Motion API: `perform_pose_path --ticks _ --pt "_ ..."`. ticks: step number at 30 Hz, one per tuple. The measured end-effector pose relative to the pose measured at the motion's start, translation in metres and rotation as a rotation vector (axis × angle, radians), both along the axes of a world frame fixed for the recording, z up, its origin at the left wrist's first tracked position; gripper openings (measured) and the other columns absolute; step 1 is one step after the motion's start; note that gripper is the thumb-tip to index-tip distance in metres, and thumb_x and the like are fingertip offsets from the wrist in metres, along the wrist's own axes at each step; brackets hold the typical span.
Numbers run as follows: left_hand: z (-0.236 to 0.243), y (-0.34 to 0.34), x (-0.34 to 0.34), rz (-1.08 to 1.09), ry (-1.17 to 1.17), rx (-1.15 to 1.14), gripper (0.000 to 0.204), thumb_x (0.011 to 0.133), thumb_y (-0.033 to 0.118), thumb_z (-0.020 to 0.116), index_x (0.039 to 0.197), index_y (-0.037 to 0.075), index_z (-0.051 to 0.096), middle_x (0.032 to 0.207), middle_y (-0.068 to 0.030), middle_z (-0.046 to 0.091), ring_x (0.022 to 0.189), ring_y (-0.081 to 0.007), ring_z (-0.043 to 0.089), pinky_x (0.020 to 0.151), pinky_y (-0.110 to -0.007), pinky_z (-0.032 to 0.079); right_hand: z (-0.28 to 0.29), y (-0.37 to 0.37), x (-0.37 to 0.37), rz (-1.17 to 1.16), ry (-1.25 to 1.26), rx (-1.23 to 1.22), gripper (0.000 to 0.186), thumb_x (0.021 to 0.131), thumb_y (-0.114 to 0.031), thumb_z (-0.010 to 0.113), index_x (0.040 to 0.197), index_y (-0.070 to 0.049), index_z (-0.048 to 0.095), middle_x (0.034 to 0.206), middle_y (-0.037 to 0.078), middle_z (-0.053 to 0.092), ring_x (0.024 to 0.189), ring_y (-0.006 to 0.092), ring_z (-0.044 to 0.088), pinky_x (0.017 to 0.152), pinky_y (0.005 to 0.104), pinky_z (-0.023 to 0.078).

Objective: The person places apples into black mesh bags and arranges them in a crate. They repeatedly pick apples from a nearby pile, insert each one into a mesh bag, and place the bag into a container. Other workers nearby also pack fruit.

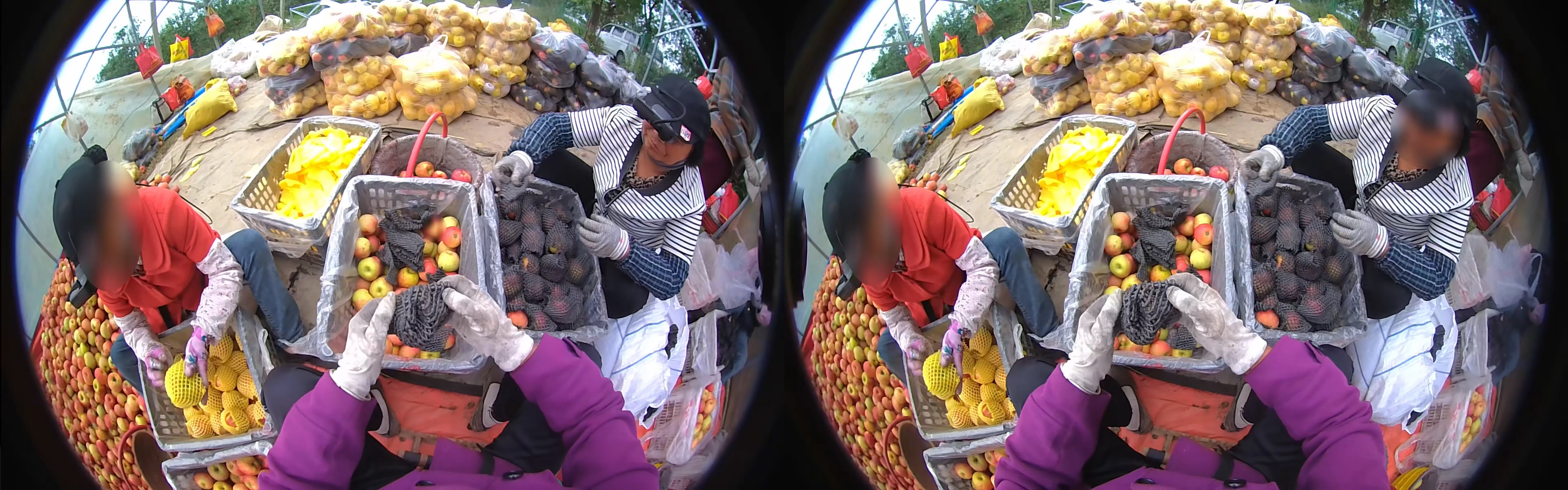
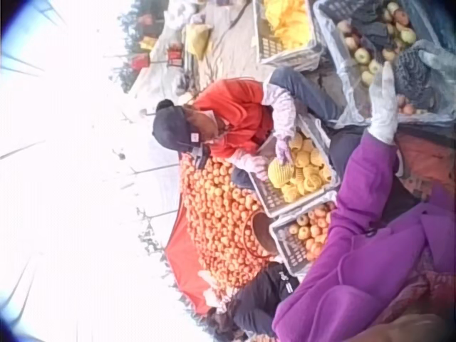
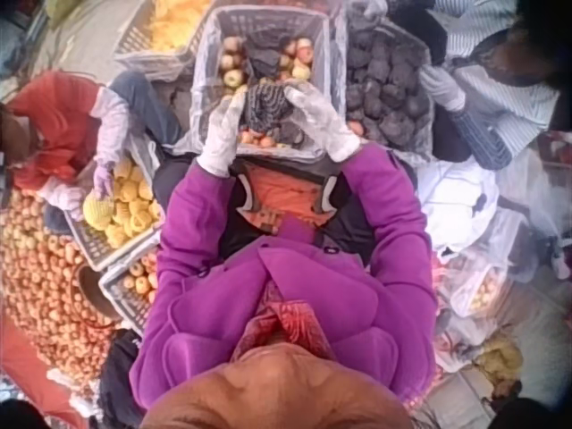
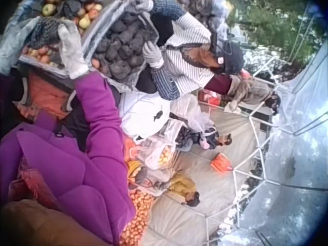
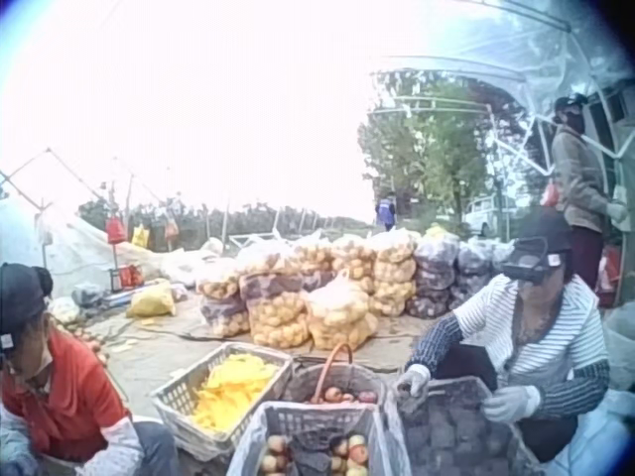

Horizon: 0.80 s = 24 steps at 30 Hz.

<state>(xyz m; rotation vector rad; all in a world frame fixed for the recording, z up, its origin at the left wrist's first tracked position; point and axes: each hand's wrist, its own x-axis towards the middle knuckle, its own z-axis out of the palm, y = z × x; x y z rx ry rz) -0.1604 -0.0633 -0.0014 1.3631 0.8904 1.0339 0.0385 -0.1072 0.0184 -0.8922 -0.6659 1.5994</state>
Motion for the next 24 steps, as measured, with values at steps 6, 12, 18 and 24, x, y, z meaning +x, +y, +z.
perform_pose_path --ticks 6,12,18,24 --pt "0.014 0.000 -0.005 0.148 -0.267 -0.148 0.023 0.092 0.016 0.061 0.108 0.000 0.057 0.096 -0.0056 0.063 0.087 -0.0133 0.062 0.075 -0.026 0.051 -0.006 0.003 -0.002 -0.093 -0.185 0.110 0.021 0.094 -0.016 0.053 0.111 -0.003 0.053 0.100 0.001 0.059 0.092 0.0081 0.056 0.082 0.0246 0.046" --pt "0.012 -0.011 0.006 -0.105 -0.113 -0.361 0.035 0.084 0.009 0.069 0.113 -0.005 0.057 0.097 -0.0068 0.065 0.085 -0.0117 0.062 0.077 -0.025 0.051 -0.011 0.000 -0.008 -0.102 -0.281 0.147 0.025 0.095 -0.019 0.054 0.113 -0.002 0.053 0.104 0.003 0.059 0.095 0.0106 0.057 0.084 0.0271 0.047" --pt "0.006 -0.005 -0.010 -0.131 -0.300 -0.402 0.025 0.091 0.016 0.061 0.108 -0.002 0.059 0.092 -0.0082 0.066 0.078 -0.0147 0.065 0.071 -0.027 0.052 -0.010 0.003 -0.001 -0.105 0.127 0.019 0.032 0.094 -0.023 0.056 0.118 -0.003 0.052 0.112 0.006 0.059 0.102 0.0161 0.059 0.088 0.0318 0.049" --pt "0.006 -0.002 -0.009 -0.098 -0.672 -0.567 0.019 0.092 0.017 0.057 0.103 0.002 0.057 0.089 -0.0086 0.063 0.077 -0.0183 0.064 0.068 -0.029 0.053 -0.011 0.005 0.007 -0.292 0.141 0.006 0.035 0.096 -0.022 0.051 0.124 0.000 0.048 0.116 0.010 0.059 0.107 0.0207 0.058 0.095 0.0347 0.047"
